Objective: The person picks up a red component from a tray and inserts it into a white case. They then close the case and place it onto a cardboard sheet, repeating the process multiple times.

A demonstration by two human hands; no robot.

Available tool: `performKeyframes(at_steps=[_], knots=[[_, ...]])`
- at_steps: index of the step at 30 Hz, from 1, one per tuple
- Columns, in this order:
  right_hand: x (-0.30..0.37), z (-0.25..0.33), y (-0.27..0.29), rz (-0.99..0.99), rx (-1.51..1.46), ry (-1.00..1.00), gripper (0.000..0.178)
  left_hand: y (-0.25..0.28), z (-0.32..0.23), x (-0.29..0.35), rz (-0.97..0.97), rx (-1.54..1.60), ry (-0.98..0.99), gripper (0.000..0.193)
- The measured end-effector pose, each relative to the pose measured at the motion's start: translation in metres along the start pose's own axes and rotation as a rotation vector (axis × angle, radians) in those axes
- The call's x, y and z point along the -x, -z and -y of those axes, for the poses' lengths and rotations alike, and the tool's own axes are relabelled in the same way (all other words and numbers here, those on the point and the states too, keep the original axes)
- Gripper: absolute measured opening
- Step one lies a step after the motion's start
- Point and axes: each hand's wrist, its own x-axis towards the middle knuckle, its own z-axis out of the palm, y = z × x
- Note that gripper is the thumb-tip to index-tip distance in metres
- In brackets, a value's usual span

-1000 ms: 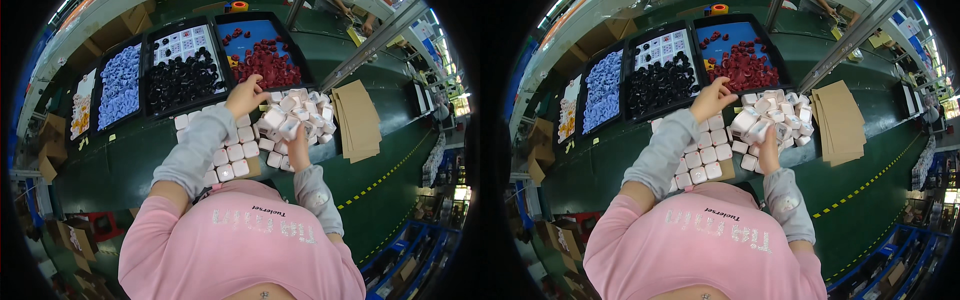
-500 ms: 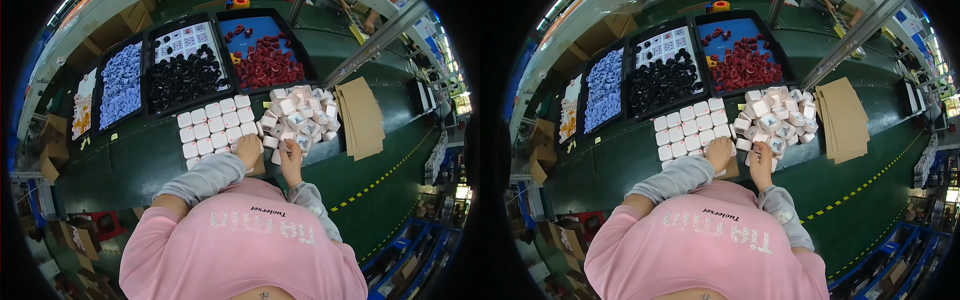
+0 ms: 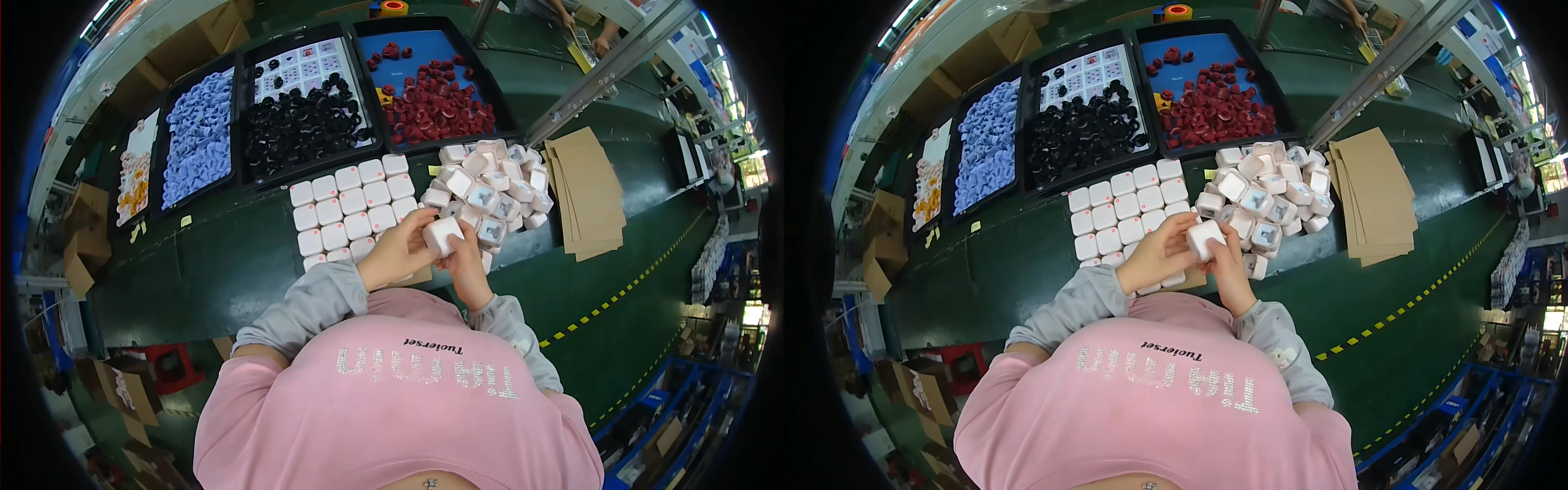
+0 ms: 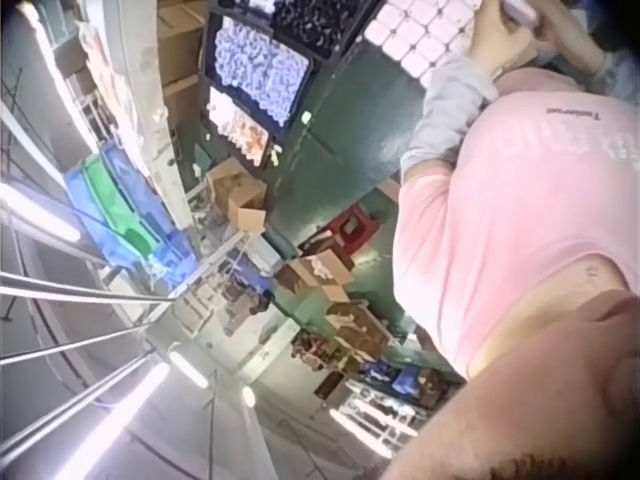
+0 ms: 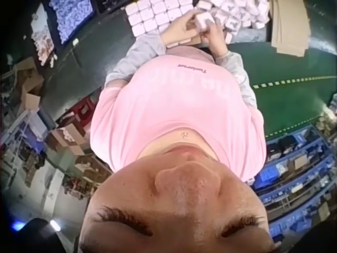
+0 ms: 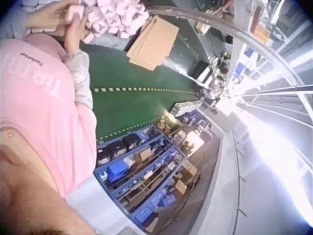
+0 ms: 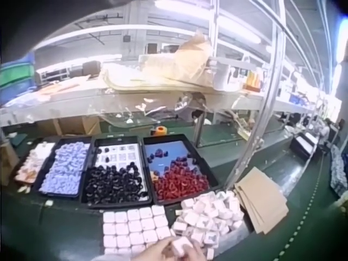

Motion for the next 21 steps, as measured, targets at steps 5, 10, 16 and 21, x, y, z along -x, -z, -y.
performKeyframes(at_steps=[5, 10, 16, 21], knots=[[0.011, 0.010, -0.013, -0.026, 0.035, 0.137, 0.044, 0.002, 0.005, -0.003, 0.066, 0.078, 0.100, 0.059], [0.017, 0.033, -0.019, -0.032, 0.250, -0.049, 0.040, -0.009, 0.021, 0.000, 0.032, 0.051, -0.232, 0.055], [0.011, -0.007, -0.010, -0.083, 0.557, 0.501, 0.028, -0.005, 0.028, -0.003, 0.110, 0.247, 0.110, 0.049], [0.015, 0.003, -0.011, -0.066, 0.937, 0.654, 0.027, -0.016, 0.039, 0.003, -0.001, 0.132, 0.017, 0.044]])
